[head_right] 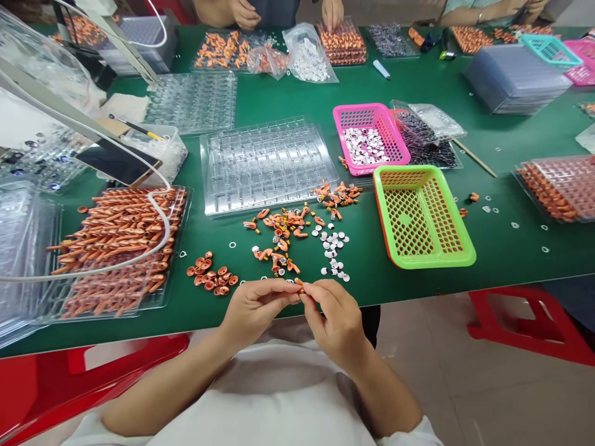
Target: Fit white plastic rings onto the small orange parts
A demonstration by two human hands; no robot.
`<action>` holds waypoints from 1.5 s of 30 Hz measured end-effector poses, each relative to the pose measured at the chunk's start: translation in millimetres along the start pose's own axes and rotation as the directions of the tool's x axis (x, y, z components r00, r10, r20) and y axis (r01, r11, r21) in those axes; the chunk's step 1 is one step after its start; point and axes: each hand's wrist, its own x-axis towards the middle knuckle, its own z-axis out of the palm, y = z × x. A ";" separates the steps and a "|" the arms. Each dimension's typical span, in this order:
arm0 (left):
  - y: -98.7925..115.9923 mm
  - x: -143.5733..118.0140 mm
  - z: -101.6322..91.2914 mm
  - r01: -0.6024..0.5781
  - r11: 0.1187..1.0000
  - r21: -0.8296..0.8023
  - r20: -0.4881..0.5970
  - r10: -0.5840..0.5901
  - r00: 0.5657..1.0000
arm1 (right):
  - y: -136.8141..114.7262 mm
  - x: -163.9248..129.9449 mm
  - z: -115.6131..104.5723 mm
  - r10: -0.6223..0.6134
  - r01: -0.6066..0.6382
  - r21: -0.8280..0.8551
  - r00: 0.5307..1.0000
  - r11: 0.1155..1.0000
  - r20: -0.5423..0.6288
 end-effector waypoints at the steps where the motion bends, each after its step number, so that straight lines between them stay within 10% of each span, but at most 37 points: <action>1: -0.1 -0.1 0.8 0.018 1.000 -0.006 0.000 -0.018 1.000 | 0.4 0.5 -0.3 -0.017 0.017 -0.035 1.000 0.999 0.010; 45: -7.8 6.2 9.7 0.243 0.796 -0.555 -0.001 -0.293 0.956 | 1.1 7.5 10.3 -0.151 0.148 -0.174 0.988 0.974 -0.005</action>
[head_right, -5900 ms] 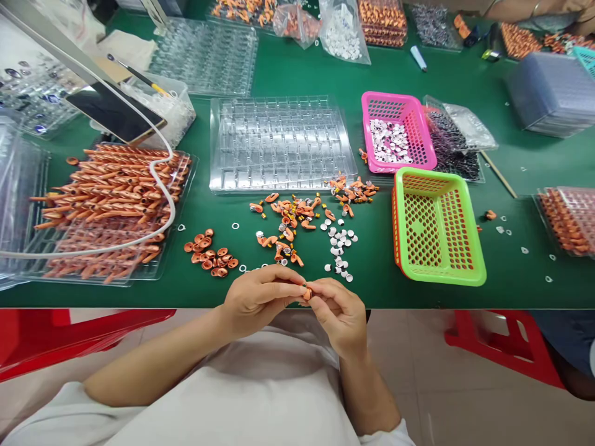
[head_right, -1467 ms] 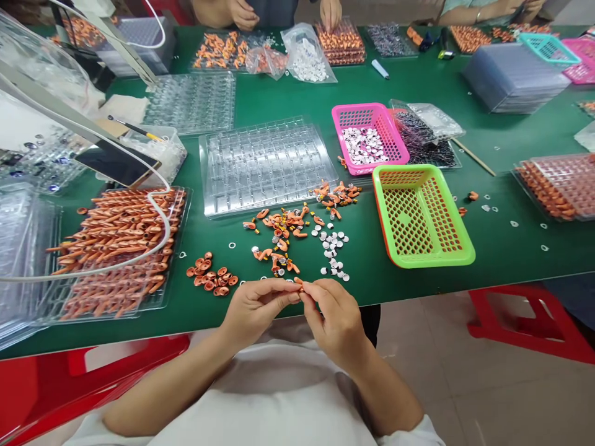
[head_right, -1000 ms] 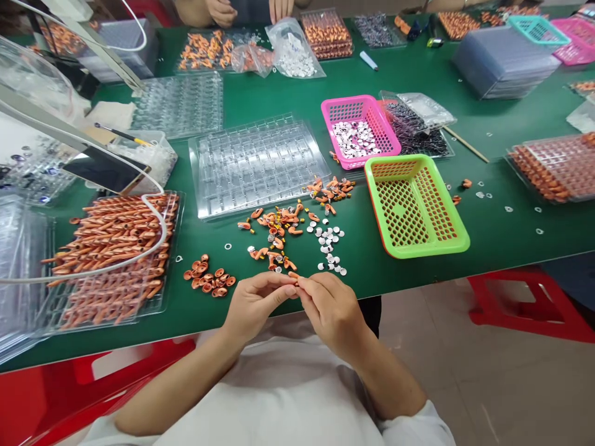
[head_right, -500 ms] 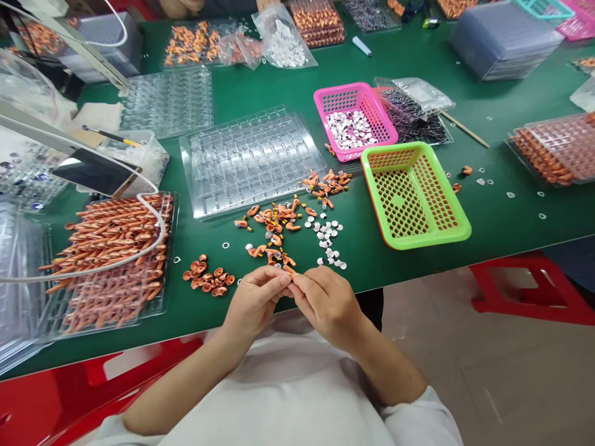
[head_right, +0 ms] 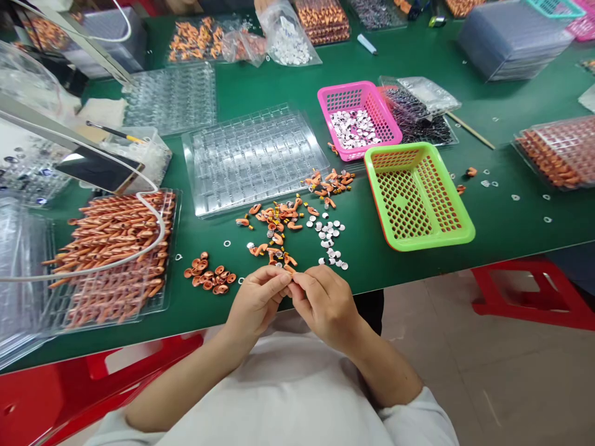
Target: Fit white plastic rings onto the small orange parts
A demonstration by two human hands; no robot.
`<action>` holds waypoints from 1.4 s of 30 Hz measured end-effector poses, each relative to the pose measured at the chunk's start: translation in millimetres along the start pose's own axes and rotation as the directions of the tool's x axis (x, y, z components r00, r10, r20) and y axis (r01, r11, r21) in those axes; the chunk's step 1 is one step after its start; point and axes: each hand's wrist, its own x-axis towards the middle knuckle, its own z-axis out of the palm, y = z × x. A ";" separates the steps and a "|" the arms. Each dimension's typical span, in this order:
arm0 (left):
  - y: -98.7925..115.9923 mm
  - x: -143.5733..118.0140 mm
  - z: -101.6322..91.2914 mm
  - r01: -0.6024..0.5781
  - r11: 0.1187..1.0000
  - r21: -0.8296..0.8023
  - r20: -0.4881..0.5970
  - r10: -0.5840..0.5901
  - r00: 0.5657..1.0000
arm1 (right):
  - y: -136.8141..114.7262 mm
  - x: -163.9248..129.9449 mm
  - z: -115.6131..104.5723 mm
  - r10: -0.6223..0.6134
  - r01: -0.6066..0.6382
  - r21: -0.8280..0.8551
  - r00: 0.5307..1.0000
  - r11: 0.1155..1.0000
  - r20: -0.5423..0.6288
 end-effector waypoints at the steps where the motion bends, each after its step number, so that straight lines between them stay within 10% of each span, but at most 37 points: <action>1: -0.7 0.0 0.4 0.011 0.999 -0.032 -0.003 -0.011 1.000 | -0.1 0.2 1.5 -0.001 0.001 -0.013 1.000 1.000 -0.016; 22: -7.4 -0.2 5.5 0.151 0.952 -0.267 -0.080 -0.178 0.981 | -4.0 -1.9 17.8 0.169 -0.159 0.141 0.983 0.977 -0.068; 42: -9.2 -6.3 8.6 0.125 0.959 -0.256 -0.090 -0.152 0.984 | -0.4 -3.4 14.9 0.062 -0.059 0.044 0.996 0.997 -0.071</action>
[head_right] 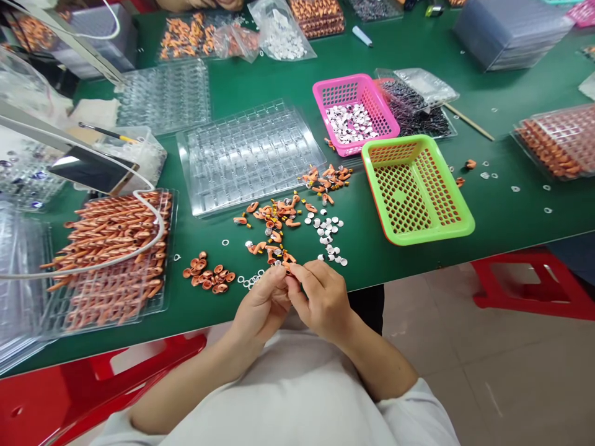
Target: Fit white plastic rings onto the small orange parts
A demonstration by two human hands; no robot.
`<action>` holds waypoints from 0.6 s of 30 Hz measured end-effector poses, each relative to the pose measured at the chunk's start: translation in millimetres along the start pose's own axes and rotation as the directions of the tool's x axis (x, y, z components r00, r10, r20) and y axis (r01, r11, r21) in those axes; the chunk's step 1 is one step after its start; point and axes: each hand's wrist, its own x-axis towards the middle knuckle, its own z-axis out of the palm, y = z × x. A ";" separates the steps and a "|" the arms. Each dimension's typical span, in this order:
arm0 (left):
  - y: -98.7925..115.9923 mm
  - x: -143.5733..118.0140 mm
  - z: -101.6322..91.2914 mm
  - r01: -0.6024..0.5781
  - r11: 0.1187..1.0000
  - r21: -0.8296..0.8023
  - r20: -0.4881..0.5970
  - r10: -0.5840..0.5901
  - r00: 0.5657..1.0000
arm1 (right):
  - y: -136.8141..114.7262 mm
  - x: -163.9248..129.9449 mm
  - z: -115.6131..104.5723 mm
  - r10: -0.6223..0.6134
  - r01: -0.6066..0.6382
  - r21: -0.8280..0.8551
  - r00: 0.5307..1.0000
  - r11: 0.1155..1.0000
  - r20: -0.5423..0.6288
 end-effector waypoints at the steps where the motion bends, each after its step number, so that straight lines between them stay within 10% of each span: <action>1: 0.5 -0.3 0.0 -0.013 1.000 0.020 0.006 0.013 1.000 | 0.3 0.1 -0.8 -0.001 0.001 0.003 1.000 1.000 0.008; 10: 12.7 -0.8 -5.3 -0.228 0.898 0.376 0.065 0.220 0.973 | 3.8 3.1 -10.6 -0.027 0.031 -0.029 0.991 0.999 0.135; 18: 11.7 3.3 -8.1 -0.265 0.892 0.367 0.086 0.251 0.964 | 0.2 7.3 -13.8 -0.022 0.026 -0.022 0.987 0.999 0.162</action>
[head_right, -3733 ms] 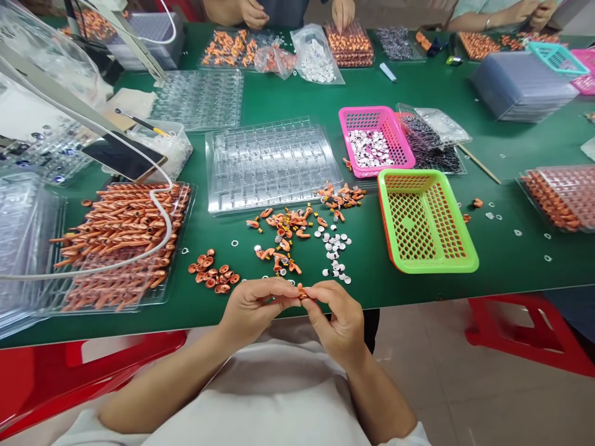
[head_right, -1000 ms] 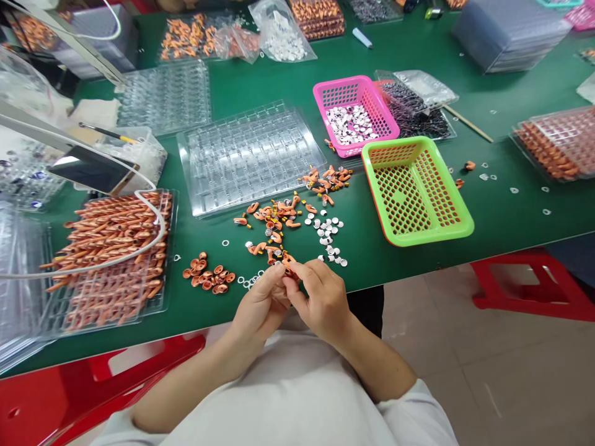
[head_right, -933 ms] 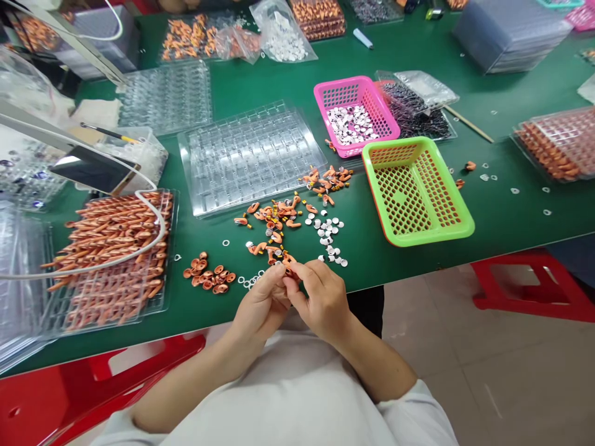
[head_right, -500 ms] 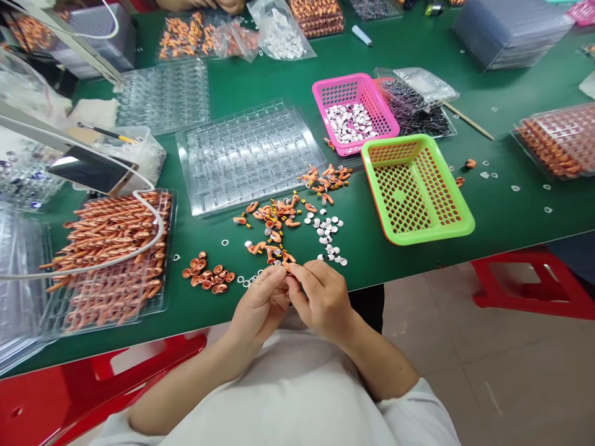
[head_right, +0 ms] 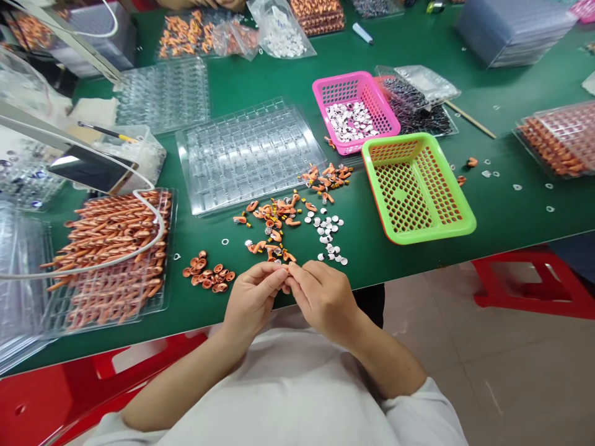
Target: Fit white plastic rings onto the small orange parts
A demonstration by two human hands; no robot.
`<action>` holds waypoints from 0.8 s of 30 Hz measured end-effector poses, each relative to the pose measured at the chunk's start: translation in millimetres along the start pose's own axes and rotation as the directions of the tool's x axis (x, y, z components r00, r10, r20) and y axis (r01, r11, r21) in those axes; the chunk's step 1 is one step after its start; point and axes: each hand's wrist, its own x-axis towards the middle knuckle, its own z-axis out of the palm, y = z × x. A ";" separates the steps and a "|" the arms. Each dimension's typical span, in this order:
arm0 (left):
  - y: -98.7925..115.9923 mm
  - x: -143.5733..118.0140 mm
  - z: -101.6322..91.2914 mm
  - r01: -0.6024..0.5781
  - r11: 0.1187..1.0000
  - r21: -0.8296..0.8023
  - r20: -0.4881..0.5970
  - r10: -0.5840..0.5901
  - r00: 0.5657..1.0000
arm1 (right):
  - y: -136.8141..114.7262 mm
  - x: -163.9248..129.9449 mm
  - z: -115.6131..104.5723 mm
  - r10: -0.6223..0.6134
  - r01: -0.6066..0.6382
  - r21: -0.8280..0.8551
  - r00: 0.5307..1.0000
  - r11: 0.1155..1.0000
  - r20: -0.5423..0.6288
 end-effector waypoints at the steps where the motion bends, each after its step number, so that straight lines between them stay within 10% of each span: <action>1: 0.4 0.2 0.7 0.009 1.000 -0.022 -0.003 -0.009 1.000 | -0.6 -0.1 0.3 0.006 -0.006 0.014 1.000 1.000 -0.008; 24: -1.6 -8.9 3.7 0.194 0.955 -0.222 0.044 -0.189 0.981 | 1.5 -8.3 12.4 0.045 -0.031 0.193 0.997 0.981 -0.069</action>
